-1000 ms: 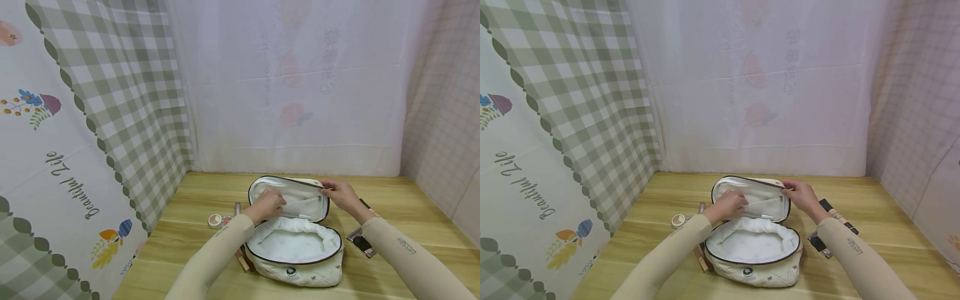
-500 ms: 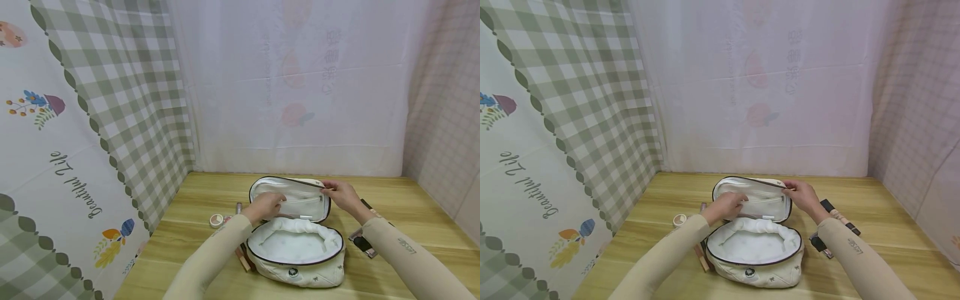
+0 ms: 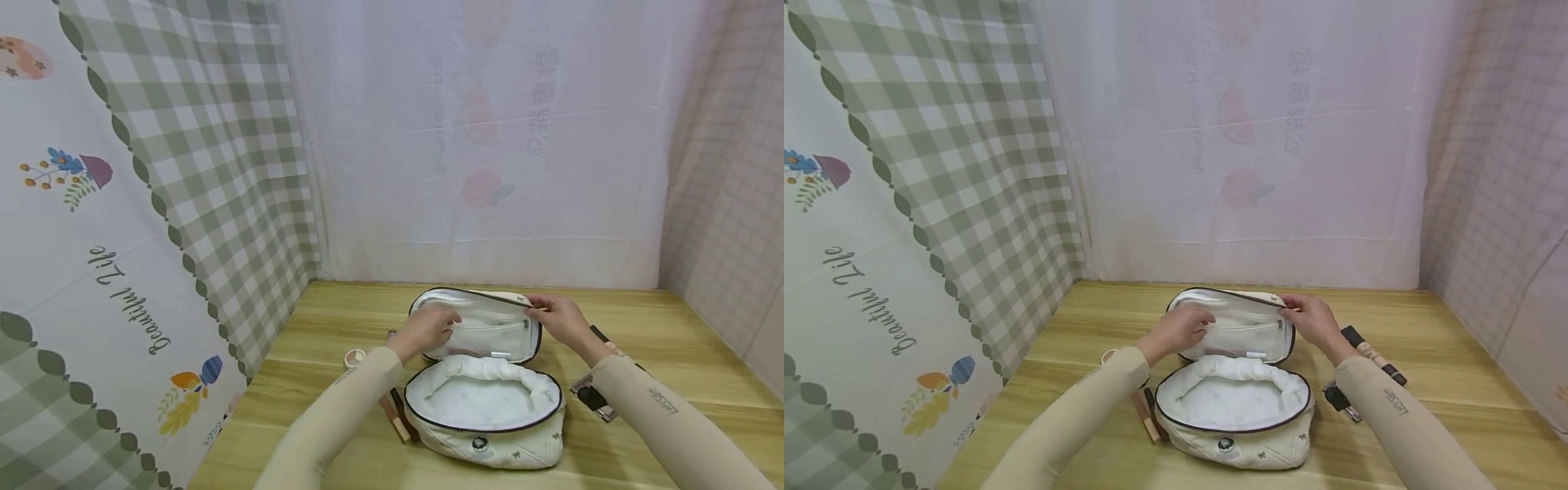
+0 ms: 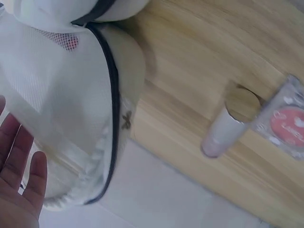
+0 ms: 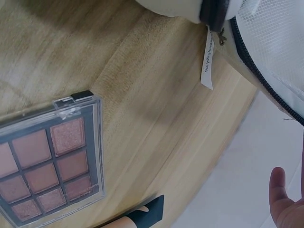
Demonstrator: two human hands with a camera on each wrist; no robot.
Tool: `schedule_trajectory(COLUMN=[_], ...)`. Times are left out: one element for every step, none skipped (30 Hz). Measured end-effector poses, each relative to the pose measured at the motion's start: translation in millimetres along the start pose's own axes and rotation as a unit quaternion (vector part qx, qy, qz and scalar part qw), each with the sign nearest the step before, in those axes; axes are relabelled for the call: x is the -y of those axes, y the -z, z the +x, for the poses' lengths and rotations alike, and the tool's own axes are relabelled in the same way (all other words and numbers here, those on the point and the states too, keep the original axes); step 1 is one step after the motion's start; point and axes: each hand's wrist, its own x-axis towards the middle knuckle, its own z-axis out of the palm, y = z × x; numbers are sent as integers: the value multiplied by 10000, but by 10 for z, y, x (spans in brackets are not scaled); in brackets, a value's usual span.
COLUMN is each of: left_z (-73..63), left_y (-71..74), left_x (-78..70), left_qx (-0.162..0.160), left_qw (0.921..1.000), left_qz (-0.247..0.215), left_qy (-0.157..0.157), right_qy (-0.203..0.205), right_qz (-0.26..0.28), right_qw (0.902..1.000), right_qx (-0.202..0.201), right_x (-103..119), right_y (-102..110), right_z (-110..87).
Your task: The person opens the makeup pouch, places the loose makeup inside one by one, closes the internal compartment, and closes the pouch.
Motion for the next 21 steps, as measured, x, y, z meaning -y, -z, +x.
schedule_trajectory(left_z=[-10,-22,-35,-51,-70,-89,-111,-132,-156,-178,-201,-223,-249,-275,-302,-330,-361,-392,-425,-455,-486], left_y=[4,11,17,19,32,44,58,73,87,99,117,124,133,138,144,149,156,164,172,178,185], left_x=[17,32,51,74,91,112,129,148,167,188,206,235,260,292,324,359,392,425,455,485,514], left_qx=[-29,-49,-60,-123,-129,-127,-133,-113,-99,-89,-41,-44,-55,-67,-117,-160,-208,-238,-267,-292,-320], left_qw=[10000,10000,10000,9999,9999,9999,9998,9998,9997,9996,9994,9993,9993,9992,9992,9992,9990,9989,9986,9984,9980], left_qz=[10,9,13,24,-9,-53,-100,-138,-169,-193,-234,-242,-253,-246,-246,-254,-283,-327,-381,-435,-515], left_qy=[-4,-1,6,-17,3,26,49,91,129,164,231,264,281,296,290,276,266,257,238,218,186], right_qy=[6,11,16,18,18,11,14,14,3,-11,-22,-31,-27,-19,-27,-20,-19,-5,-4,-7,-35], right_qz=[-2,1,2,10,23,30,42,54,58,70,76,73,75,74,72,66,53,45,44,41,33], right_qw=[10000,10000,10000,10000,10000,10000,10000,10000,10000,9999,9999,9999,9999,9999,9999,9999,9999,9999,9999,9999,9999], right_qx=[-15,-27,-36,-45,-62,-69,-72,-74,-78,-85,-93,-93,-99,-100,-111,-118,-134,-134,-141,-142,-157], right_x=[-1,0,1,-1,-1,-1,-3,-3,-5,-9,-13,-14,-15,-15,-16,-15,-12,-5,0,4,12], right_y=[-1,-1,-1,-2,-5,-6,-9,-11,-12,-15,-18,-17,-18,-18,-18,-17,-17,-15,-13,-12,-11], right_z=[0,-1,-2,-1,1,2,5,7,9,14,18,17,17,15,15,15,15,10,9,8,7])
